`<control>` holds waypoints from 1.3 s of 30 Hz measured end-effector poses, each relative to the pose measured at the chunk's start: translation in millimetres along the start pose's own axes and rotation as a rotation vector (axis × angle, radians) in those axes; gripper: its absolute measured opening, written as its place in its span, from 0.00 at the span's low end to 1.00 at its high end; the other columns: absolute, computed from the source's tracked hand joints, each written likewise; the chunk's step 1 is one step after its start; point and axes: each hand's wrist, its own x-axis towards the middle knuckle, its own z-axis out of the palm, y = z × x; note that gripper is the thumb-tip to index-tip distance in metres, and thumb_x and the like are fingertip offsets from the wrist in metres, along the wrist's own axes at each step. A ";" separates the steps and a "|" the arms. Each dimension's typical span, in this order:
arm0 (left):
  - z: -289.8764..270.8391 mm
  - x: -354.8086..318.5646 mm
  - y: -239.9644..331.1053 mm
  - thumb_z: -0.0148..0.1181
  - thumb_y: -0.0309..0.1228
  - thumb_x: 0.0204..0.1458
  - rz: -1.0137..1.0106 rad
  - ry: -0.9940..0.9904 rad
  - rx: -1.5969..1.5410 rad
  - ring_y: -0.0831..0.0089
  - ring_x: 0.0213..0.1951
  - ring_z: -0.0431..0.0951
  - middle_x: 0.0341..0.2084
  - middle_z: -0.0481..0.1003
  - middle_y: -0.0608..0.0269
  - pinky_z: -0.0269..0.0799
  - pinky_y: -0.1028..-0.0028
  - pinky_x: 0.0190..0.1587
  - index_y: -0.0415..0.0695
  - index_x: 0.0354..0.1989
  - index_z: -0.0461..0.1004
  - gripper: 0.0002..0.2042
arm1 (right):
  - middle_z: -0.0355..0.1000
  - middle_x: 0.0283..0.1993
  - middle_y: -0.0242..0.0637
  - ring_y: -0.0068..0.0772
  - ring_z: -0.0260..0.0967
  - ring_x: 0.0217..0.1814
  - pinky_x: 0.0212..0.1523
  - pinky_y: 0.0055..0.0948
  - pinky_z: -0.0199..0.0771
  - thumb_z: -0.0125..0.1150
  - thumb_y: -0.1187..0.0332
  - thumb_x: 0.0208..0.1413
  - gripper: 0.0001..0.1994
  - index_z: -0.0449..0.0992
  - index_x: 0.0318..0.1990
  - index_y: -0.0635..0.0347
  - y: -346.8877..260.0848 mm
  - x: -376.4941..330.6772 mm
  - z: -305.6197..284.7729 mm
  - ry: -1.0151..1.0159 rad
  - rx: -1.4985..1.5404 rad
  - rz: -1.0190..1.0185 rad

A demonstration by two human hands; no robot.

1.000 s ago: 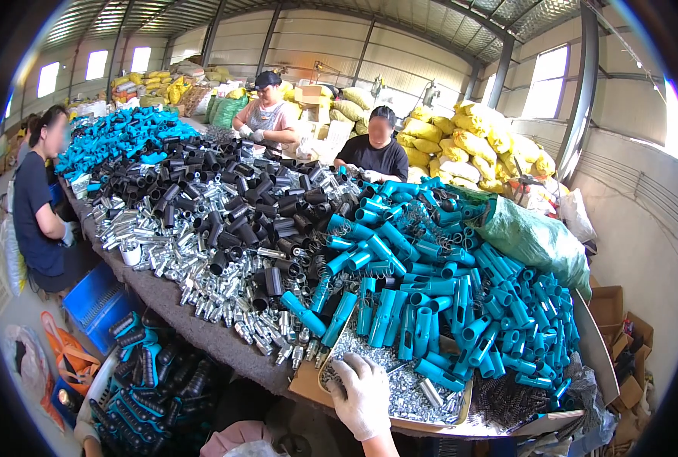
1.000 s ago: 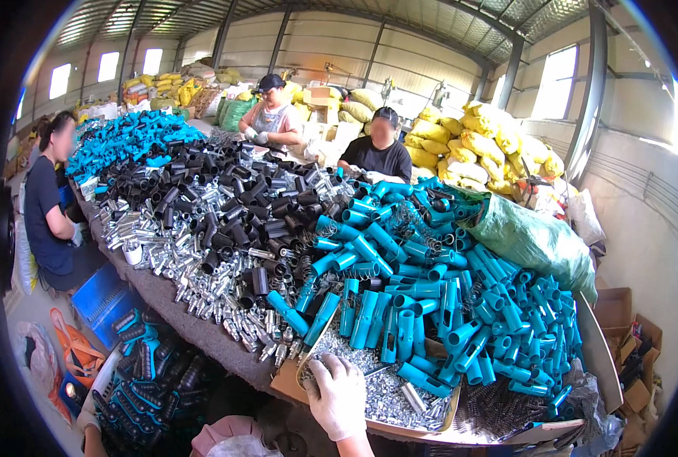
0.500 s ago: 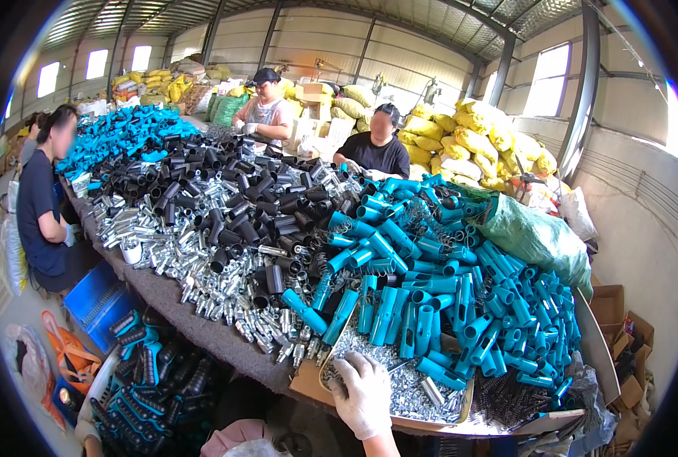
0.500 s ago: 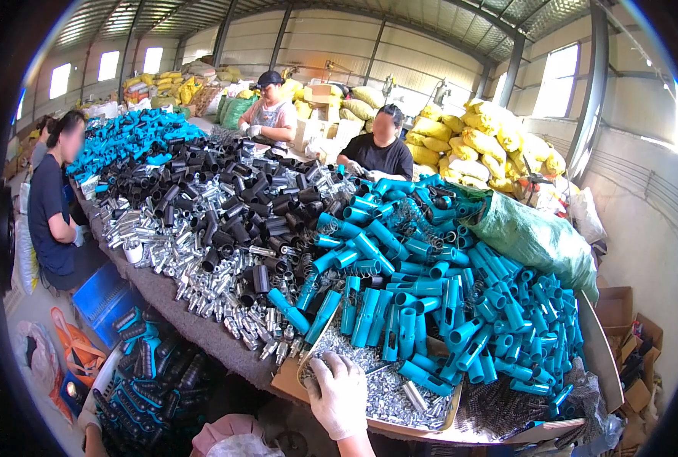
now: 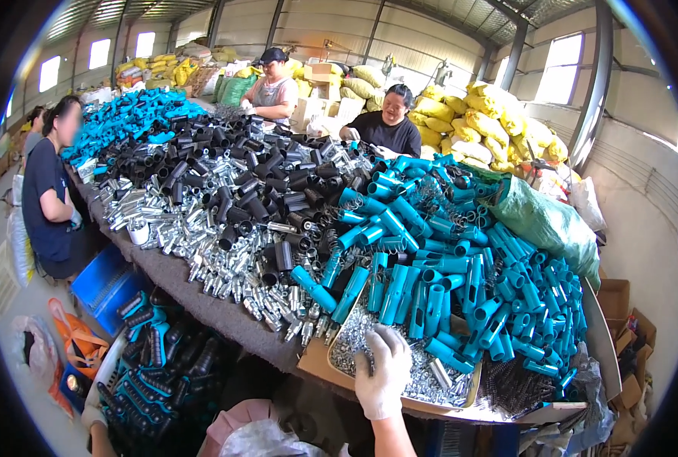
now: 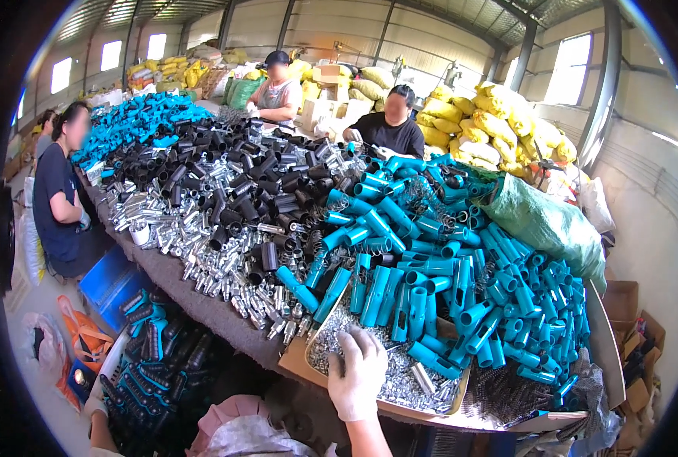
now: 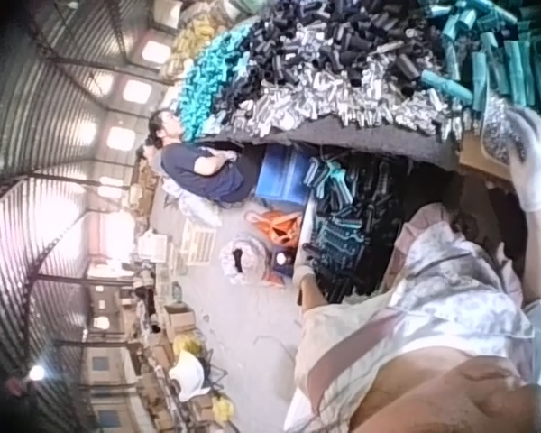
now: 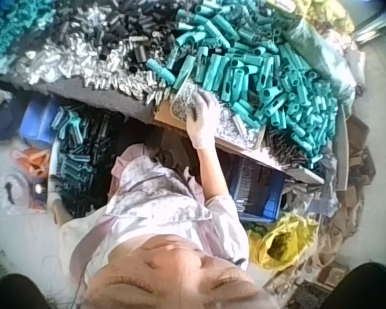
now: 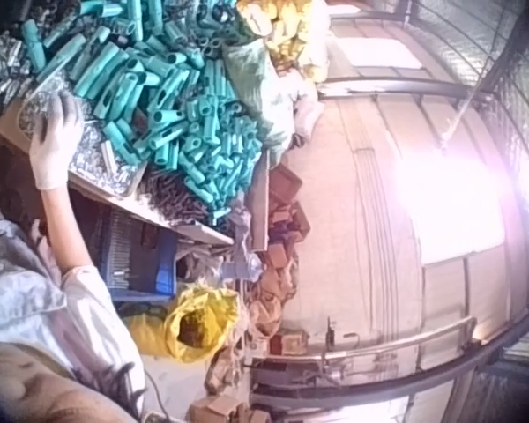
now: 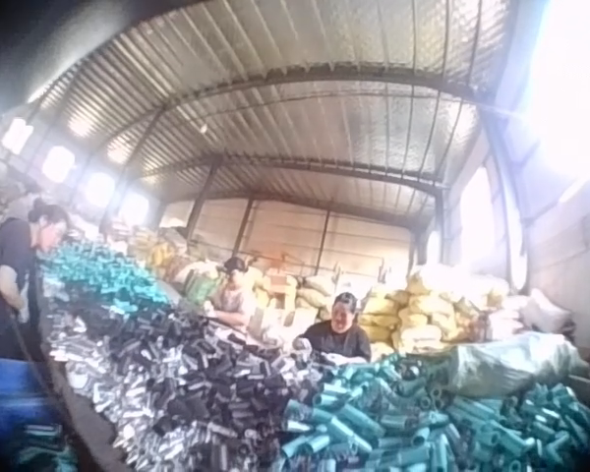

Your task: Manually assembling plastic hardware components by inserting metal triggers and springs into handles.

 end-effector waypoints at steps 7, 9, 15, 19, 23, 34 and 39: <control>-66.3 -112.4 132.2 0.62 0.39 0.52 0.604 -0.063 0.510 0.43 0.45 0.79 0.38 0.80 0.43 0.74 0.55 0.49 0.43 0.39 0.83 0.14 | 0.70 0.59 0.47 0.57 0.62 0.65 0.65 0.51 0.61 0.73 0.67 0.41 0.22 0.79 0.49 0.56 3.8 38.8 -7.2 -0.322 -0.193 -0.060; -68.6 -123.2 158.0 0.63 0.30 0.46 1.053 0.180 0.170 0.49 0.41 0.77 0.33 0.77 0.50 0.73 0.57 0.47 0.44 0.29 0.81 0.05 | 0.71 0.58 0.46 0.55 0.62 0.64 0.65 0.51 0.60 0.74 0.64 0.40 0.22 0.80 0.46 0.56 5.6 43.3 2.3 -0.404 -0.190 -0.104; -101.1 -336.4 331.1 0.63 0.29 0.51 1.635 -0.286 -0.229 0.56 0.50 0.77 0.42 0.80 0.56 0.72 0.62 0.55 0.43 0.39 0.81 0.09 | 0.73 0.48 0.42 0.50 0.70 0.53 0.60 0.49 0.65 0.75 0.68 0.38 0.19 0.75 0.40 0.58 17.6 36.4 3.4 -0.185 -0.005 -0.220; -82.1 -406.7 400.3 0.58 0.35 0.56 1.851 -0.543 -0.210 0.57 0.48 0.77 0.41 0.79 0.56 0.74 0.62 0.52 0.44 0.44 0.80 0.12 | 0.76 0.37 0.45 0.50 0.74 0.40 0.46 0.42 0.73 0.72 0.70 0.43 0.18 0.74 0.43 0.62 13.0 16.8 -19.1 -0.144 0.092 0.108; -47.2 -463.8 491.0 0.55 0.36 0.58 2.022 -0.511 -0.223 0.57 0.49 0.76 0.40 0.77 0.56 0.72 0.61 0.54 0.45 0.45 0.80 0.13 | 0.73 0.33 0.46 0.45 0.73 0.34 0.40 0.39 0.73 0.63 0.70 0.51 0.15 0.72 0.46 0.64 17.3 9.4 -18.8 -0.017 0.230 0.274; 57.9 -508.0 602.7 0.60 0.34 0.52 2.078 0.023 0.046 0.60 0.44 0.75 0.40 0.75 0.58 0.75 0.64 0.47 0.47 0.36 0.81 0.08 | 0.71 0.24 0.38 0.39 0.69 0.23 0.28 0.36 0.69 0.74 0.72 0.45 0.10 0.78 0.34 0.57 17.3 13.9 -23.8 -0.120 -0.056 0.065; -8.0 -460.8 597.3 0.55 0.36 0.61 1.495 -0.631 -0.622 0.59 0.43 0.82 0.41 0.80 0.54 0.76 0.65 0.47 0.43 0.43 0.74 0.11 | 0.71 0.26 0.37 0.41 0.68 0.25 0.29 0.38 0.68 0.76 0.72 0.42 0.13 0.78 0.36 0.56 17.7 6.6 -27.5 -0.067 -0.043 -0.018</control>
